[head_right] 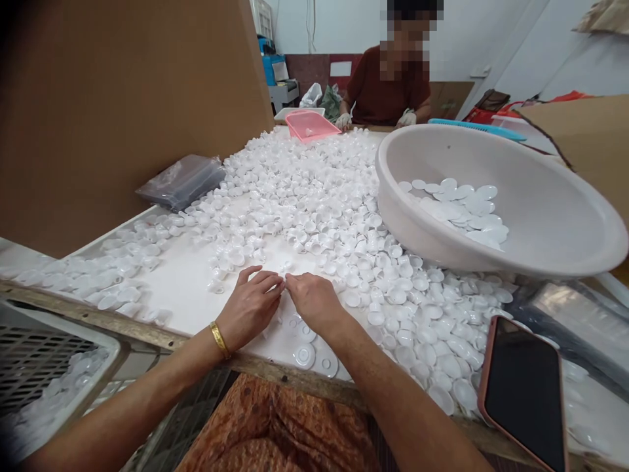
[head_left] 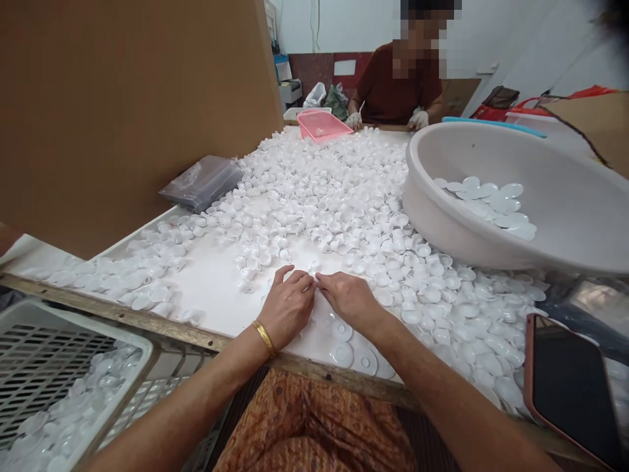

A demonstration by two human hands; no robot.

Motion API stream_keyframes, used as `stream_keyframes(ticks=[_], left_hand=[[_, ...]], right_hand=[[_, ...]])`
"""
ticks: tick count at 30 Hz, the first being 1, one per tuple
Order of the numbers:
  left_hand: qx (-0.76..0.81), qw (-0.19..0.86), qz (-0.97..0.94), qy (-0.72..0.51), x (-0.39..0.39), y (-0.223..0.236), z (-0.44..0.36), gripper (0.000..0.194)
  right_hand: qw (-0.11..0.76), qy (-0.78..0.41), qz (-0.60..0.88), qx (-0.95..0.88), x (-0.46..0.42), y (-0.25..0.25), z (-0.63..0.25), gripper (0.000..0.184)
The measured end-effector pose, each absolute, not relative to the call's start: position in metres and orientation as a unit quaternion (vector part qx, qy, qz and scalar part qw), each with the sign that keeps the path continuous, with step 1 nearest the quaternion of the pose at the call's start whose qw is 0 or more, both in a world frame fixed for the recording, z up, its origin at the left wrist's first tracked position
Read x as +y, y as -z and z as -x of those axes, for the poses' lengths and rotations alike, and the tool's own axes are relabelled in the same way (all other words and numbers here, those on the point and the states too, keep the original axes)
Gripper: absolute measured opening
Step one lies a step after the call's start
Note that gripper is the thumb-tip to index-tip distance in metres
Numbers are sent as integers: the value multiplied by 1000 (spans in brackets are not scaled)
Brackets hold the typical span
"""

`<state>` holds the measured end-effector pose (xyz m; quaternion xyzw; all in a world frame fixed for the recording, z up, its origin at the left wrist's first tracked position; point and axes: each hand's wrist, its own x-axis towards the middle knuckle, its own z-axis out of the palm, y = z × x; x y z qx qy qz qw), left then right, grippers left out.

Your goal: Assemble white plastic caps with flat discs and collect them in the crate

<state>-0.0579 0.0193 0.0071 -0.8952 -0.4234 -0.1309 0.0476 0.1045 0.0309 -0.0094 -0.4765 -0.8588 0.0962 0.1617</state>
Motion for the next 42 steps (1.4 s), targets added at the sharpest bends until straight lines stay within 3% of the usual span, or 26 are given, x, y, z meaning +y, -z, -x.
stream_keyframes(ticks=[11, 18, 21, 28, 33, 36, 42], left_hand=[[-435, 40, 889, 139, 13, -4, 54, 28], [-491, 31, 858, 149, -18, -18, 52, 28], [-477, 26, 874, 82, -26, -23, 37, 23], [-487, -4, 873, -25, -20, -19, 22, 20], [-529, -77, 840, 92, 0, -27, 38, 9], [-568, -39, 800, 187, 37, -32, 48, 8], [-559, 15, 819, 129, 83, -14, 46, 16]], right_hand=[[146, -129, 498, -845, 30, 3, -107, 23], [284, -231, 470, -803, 35, 0, -132, 21], [333, -219, 493, -774, 38, -2, -136, 21], [306, -209, 509, -777, 38, 8, -126, 27], [312, -210, 510, -774, 38, 14, -115, 35], [314, -210, 521, -765, 43, 21, -107, 40], [315, -214, 512, -770, 53, 34, -99, 39]])
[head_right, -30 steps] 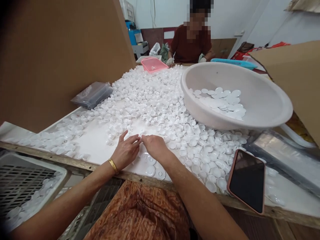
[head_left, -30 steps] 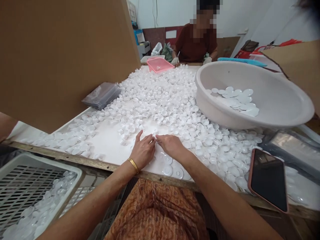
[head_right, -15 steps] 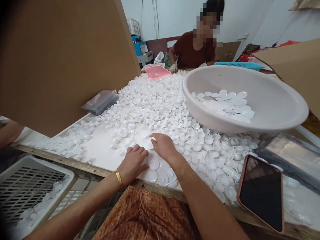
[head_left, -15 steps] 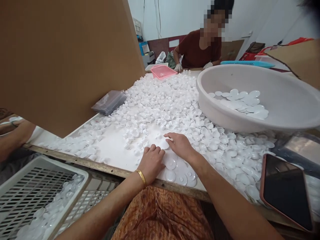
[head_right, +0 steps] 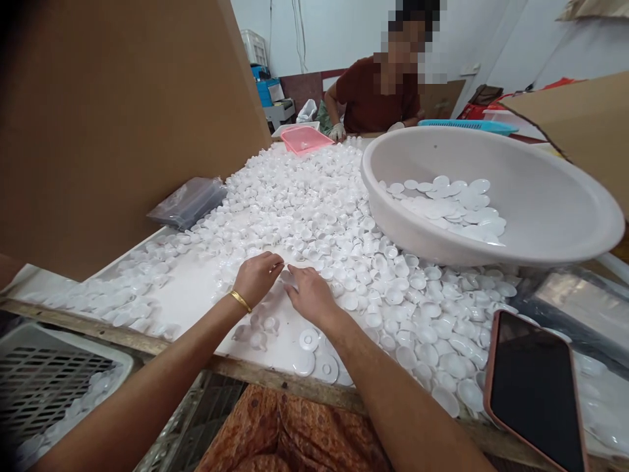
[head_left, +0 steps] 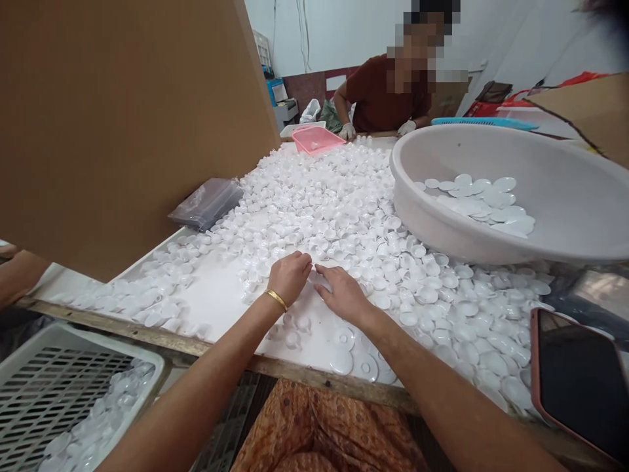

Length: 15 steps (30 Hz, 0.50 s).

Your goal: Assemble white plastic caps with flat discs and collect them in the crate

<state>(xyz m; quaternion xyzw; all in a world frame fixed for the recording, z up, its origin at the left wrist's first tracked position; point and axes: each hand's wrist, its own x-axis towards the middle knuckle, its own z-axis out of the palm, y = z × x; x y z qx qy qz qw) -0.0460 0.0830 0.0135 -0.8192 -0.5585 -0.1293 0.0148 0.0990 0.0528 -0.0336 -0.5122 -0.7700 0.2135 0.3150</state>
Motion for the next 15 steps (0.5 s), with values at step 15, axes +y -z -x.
stream_keyframes(ticks=[15], left_hand=[[-467, 6, 855, 224, 66, 12, 61, 16]], right_hand=[[330, -268, 550, -719, 52, 38, -97, 46]])
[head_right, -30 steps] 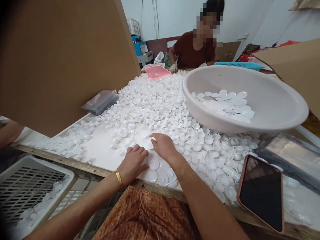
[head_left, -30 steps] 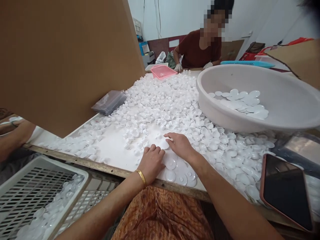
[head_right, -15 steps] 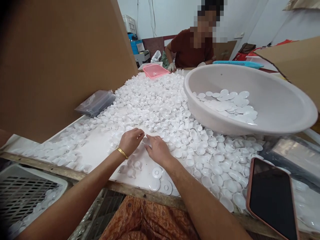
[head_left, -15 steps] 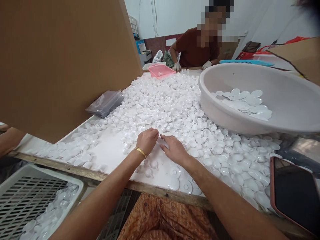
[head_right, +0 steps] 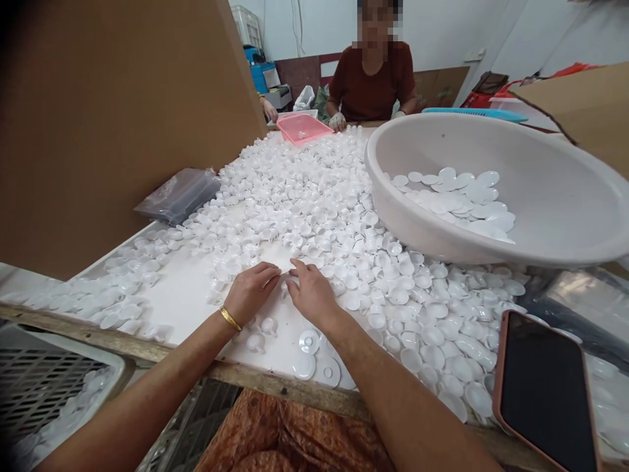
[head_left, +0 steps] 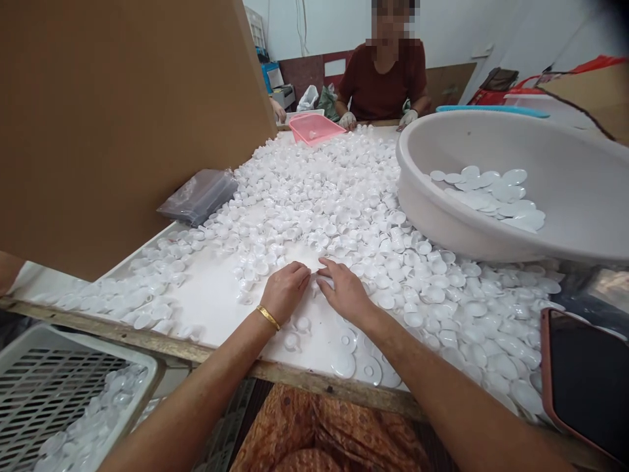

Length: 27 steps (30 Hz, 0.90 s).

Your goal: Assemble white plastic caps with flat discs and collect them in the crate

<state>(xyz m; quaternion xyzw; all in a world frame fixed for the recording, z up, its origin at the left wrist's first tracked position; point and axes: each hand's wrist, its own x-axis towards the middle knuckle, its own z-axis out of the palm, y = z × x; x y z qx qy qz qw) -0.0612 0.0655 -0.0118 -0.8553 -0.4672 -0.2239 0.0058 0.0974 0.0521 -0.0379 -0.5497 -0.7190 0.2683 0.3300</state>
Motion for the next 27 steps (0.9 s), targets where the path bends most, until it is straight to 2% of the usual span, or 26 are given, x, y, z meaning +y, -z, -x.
stream_keyframes(ticks=[3, 8, 12, 14, 20, 27], left_hand=[[-473, 21, 838, 272, 64, 9, 61, 15], [-485, -13, 821, 301, 58, 6, 61, 14], [-494, -29, 818, 294, 54, 7, 57, 14], [-497, -21, 823, 274, 52, 7, 55, 14], [-448, -23, 861, 238, 51, 12, 56, 13], [-375, 24, 909, 181, 51, 2, 59, 17]], right_hand=[[336, -257, 548, -722, 51, 36, -98, 41], [305, -214, 521, -768, 46, 28, -100, 48], [310, -174, 532, -768, 48, 31, -98, 22], [327, -163, 539, -759, 49, 35, -96, 17], [331, -156, 545, -755, 51, 40, -95, 12], [315, -153, 554, -755, 51, 38, -95, 17]])
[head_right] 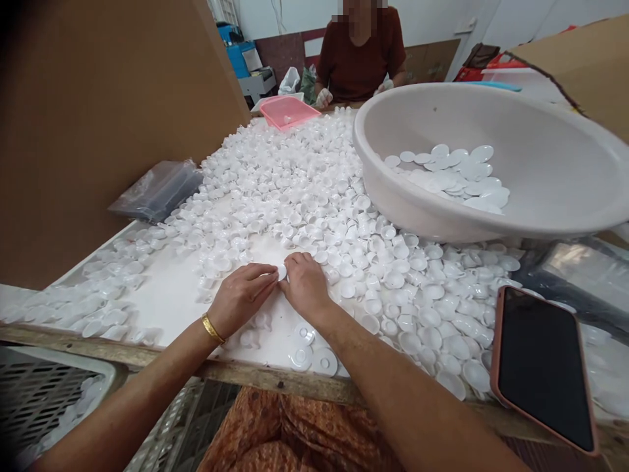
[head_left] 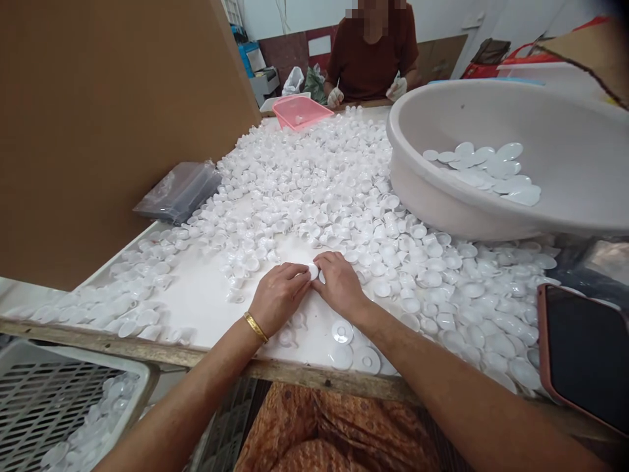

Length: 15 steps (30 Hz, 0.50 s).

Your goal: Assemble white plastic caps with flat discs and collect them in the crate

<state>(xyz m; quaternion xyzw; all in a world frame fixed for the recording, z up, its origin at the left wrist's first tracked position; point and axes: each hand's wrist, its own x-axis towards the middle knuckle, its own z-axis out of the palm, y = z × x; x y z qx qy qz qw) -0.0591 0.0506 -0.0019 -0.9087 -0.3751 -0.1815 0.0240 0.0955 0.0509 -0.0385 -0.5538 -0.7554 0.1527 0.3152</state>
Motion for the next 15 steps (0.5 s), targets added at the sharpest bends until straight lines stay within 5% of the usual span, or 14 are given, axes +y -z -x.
stream_keyframes(ticks=[15], left_hand=[[-361, 61, 925, 101, 49, -5, 52, 16]], right_hand=[[306, -130, 505, -796, 36, 27, -103, 38]])
